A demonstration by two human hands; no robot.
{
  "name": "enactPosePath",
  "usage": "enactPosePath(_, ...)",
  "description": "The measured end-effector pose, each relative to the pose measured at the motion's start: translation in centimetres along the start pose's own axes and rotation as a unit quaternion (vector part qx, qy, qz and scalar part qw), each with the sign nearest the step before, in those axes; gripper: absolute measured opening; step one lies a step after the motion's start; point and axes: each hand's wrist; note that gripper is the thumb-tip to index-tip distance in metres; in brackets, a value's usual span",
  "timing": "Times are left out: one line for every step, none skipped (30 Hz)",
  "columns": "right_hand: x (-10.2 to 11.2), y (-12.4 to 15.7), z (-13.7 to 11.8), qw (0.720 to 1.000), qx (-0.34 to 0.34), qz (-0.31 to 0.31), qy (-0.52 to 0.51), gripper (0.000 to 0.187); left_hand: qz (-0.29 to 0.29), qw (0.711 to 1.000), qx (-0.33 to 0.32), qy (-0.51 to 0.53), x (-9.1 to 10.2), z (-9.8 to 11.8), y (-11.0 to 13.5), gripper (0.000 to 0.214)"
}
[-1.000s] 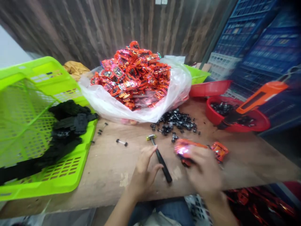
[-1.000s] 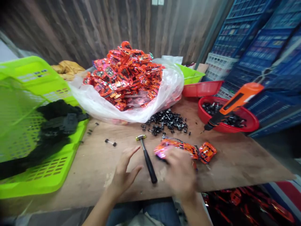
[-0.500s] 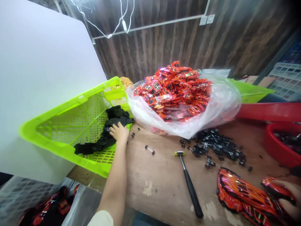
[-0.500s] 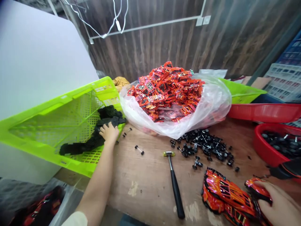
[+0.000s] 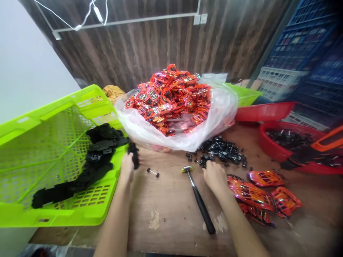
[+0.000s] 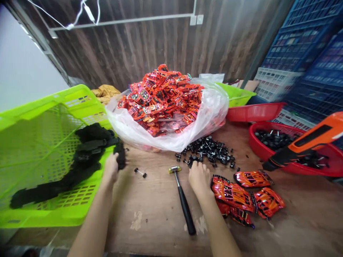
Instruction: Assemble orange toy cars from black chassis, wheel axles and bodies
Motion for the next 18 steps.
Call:
enactPosePath(-0.4,-0.4,-0.4,1.000,-0.013,-0.003,0.018,0.018,-0.062,0.997,0.019,0.035,-0.8,-0.3,2.0,0.038)
enactPosePath(-0.8,-0.7,-0.5,0.999,-0.027,0.002,0.027,0.020,-0.167,0.972,0.083,0.145,-1.6,-0.6,4.0,0.037)
enactPosePath(-1.1,-0.7,-0.3,0.998,-0.044,0.008,0.034,0.022,-0.243,0.929,0.147,0.236,-2.3,-0.9,6.0,0.036)
enactPosePath(-1.3,-0.7,0.1,0.997,-0.065,0.013,0.043,0.023,-0.283,0.891,0.196,0.297,-3.0,-1.2,7.8,0.034)
enactPosePath(-1.4,-0.5,0.5,0.995,-0.084,0.015,0.051,0.023,-0.300,0.865,0.226,0.334,-3.6,-1.5,9.4,0.034)
enactPosePath(-1.3,-0.3,1.0,0.994,-0.096,0.013,0.055,0.022,-0.307,0.849,0.241,0.356,-4.0,-1.8,10.7,0.036)
enactPosePath(-1.2,-0.1,1.4,0.993,-0.099,0.007,0.060,0.021,-0.311,0.843,0.245,0.365,-4.4,-2.0,11.8,0.039)
enactPosePath(-0.9,0.2,1.7,0.994,-0.090,0.003,0.057,0.019,-0.314,0.843,0.243,0.363,-4.7,-2.2,12.6,0.041)
enactPosePath(-0.6,0.5,1.8,0.997,-0.073,0.007,0.038,0.016,-0.316,0.847,0.239,0.355,-4.9,-2.4,13.2,0.042)
enactPosePath(-0.2,1.0,1.7,0.998,-0.055,0.022,-0.001,0.013,-0.316,0.853,0.236,0.341,-5.0,-2.6,13.6,0.044)
enactPosePath(0.1,1.6,1.2,0.996,-0.039,0.036,-0.069,0.010,-0.314,0.861,0.234,0.326,-5.0,-2.7,13.9,0.045)
enactPosePath(0.3,2.2,0.5,0.985,-0.023,0.043,-0.168,0.010,-0.307,0.869,0.232,0.311,-5.0,-2.9,14.0,0.045)
enactPosePath(0.2,3.0,-0.5,0.957,-0.008,0.040,-0.289,0.012,-0.297,0.878,0.228,0.298,-4.9,-3.0,14.1,0.044)
enactPosePath(0.0,3.8,-1.6,0.911,0.001,0.026,-0.411,0.014,-0.283,0.888,0.222,0.287,-4.8,-3.2,14.1,0.042)
enactPosePath(-0.4,4.6,-2.8,0.861,0.004,0.002,-0.509,0.017,-0.268,0.898,0.214,0.275,-4.5,-3.4,14.0,0.040)
enactPosePath(-1.0,5.4,-4.0,0.818,0.005,-0.020,-0.575,0.019,-0.254,0.908,0.204,0.262,-4.3,-3.6,13.9,0.037)
enactPosePath(-1.7,6.1,-5.0,0.797,0.004,-0.031,-0.603,0.020,-0.240,0.917,0.197,0.249,-4.0,-3.9,13.8,0.033)
enactPosePath(-2.4,6.7,-5.8,0.804,0.005,-0.030,-0.594,0.020,-0.230,0.925,0.192,0.235,-3.7,-4.1,13.7,0.030)
Point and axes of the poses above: each hand's wrist, its own y-axis away from the middle knuckle, its own x-axis out of the back of the hand, z = x × y, and after that the axes turned 7 degrees about x, right-handed
